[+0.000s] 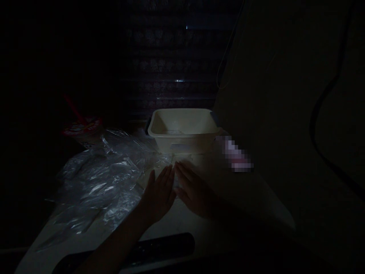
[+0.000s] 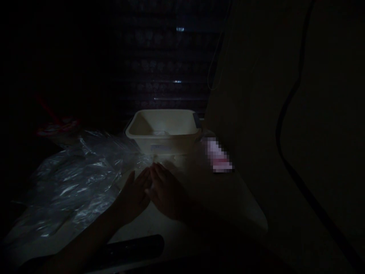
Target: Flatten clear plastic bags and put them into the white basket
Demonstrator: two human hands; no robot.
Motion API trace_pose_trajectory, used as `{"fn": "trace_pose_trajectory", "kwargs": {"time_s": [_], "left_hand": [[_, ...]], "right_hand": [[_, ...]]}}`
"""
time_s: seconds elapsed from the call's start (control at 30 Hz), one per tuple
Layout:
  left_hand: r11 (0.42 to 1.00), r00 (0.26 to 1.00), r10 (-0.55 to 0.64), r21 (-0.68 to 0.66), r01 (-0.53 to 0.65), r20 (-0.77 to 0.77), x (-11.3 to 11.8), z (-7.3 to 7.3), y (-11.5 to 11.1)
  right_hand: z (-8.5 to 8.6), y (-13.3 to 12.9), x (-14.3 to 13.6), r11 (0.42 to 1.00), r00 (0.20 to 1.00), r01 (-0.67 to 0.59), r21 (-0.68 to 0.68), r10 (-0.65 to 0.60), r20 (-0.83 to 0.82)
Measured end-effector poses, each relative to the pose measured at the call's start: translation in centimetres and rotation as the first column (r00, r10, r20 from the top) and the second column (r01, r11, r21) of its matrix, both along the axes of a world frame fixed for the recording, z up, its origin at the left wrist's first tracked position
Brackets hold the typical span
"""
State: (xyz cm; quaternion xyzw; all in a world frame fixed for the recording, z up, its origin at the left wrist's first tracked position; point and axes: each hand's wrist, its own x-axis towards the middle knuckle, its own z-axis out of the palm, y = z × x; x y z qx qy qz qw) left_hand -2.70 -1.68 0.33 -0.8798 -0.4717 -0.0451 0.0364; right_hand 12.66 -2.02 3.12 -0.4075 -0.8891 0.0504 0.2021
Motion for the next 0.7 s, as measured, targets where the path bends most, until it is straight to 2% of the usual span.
{"fn": "trace_pose_trajectory", "kwargs": {"time_s": [0.07,0.17,0.27,0.5,0.7], "left_hand": [[1.0,1.0,-0.007,-0.017,0.007,-0.01,0.1,0.1,0.0],[1.0,1.0,-0.002,-0.026,0.001,-0.03,0.1,0.2,0.0],[1.0,0.999,0.002,-0.018,-0.003,-0.052,0.1,0.2,0.0],[1.0,0.994,0.008,-0.013,-0.009,-0.113,0.1,0.6,-0.2],[0.999,0.996,0.015,0.045,-0.011,-0.086,0.3,0.4,-0.2]], "right_hand": [[-0.6,0.2,-1.5,0.998,0.999,-0.034,-0.045,0.035,0.037],[-1.6,0.4,-2.1,0.998,0.996,-0.002,-0.07,0.008,0.087],[-2.3,0.3,-1.6,0.998,0.991,0.038,-0.057,-0.031,0.128],[-2.5,0.0,-0.3,0.994,0.975,0.108,-0.012,-0.104,0.196],[-3.2,0.2,1.2,0.984,0.96,0.169,0.052,-0.176,0.216]]}}
